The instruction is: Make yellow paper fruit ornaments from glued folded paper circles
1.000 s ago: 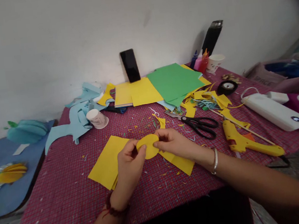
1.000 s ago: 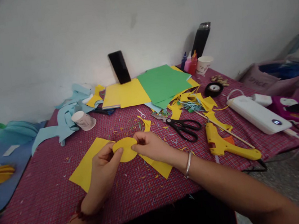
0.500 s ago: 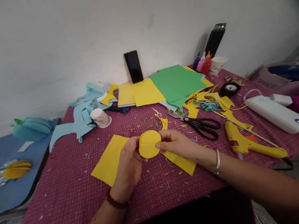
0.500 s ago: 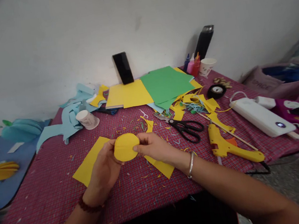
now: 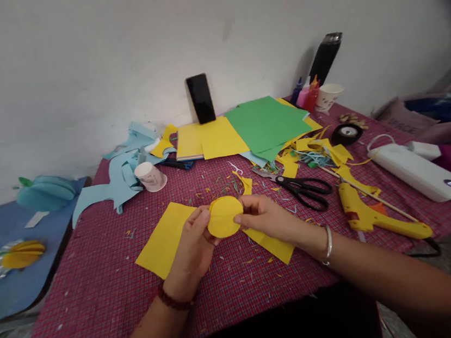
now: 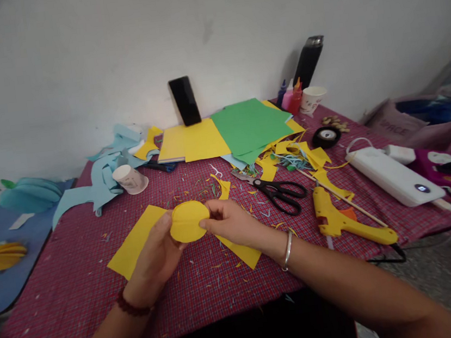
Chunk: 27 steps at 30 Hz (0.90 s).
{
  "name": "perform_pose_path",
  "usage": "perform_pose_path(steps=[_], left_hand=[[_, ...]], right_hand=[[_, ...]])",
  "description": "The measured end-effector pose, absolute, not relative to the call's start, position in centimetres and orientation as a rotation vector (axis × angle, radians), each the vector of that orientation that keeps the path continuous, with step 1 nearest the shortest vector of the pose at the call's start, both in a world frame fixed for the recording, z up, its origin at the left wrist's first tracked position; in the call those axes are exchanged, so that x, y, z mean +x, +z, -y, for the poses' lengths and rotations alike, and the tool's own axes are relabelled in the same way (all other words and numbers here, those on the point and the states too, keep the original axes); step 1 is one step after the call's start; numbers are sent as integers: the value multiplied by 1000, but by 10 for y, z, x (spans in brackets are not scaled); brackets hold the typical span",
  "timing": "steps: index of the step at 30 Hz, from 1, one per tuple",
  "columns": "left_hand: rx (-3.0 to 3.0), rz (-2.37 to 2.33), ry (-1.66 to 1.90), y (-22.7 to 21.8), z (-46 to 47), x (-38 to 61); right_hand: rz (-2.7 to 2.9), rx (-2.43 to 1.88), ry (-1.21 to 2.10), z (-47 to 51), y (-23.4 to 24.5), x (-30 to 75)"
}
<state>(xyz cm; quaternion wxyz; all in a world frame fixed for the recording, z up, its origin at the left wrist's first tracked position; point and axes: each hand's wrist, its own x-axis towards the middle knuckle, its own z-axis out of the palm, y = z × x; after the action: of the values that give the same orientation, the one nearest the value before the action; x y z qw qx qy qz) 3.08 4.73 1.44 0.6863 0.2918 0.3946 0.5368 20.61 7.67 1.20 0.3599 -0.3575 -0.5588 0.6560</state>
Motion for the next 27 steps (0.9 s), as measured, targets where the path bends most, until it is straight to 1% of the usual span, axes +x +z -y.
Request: perform_pose_path(steps=[6,12,18,22,25,27], left_hand=[[679,-778,1153,10,-46,29],[702,-899,1213,16,-46,34],[985,-1044,1425,14,-45,30],[1028,-1066,1362,15,-44,26],[1146,-1235,1313,15,-46,27],[1162,-1329,1344,15,-48,29]], right_hand=[[1332,-832,1846,-74,12,207],[1276,-728,1924,-73,2,208],[1262,-839,1846,-76,4,205],[1297,-949,1774,-77,8,203],[1371,-997,1727,-77,10,201],[1430,-1039,1674,-77,10,201]])
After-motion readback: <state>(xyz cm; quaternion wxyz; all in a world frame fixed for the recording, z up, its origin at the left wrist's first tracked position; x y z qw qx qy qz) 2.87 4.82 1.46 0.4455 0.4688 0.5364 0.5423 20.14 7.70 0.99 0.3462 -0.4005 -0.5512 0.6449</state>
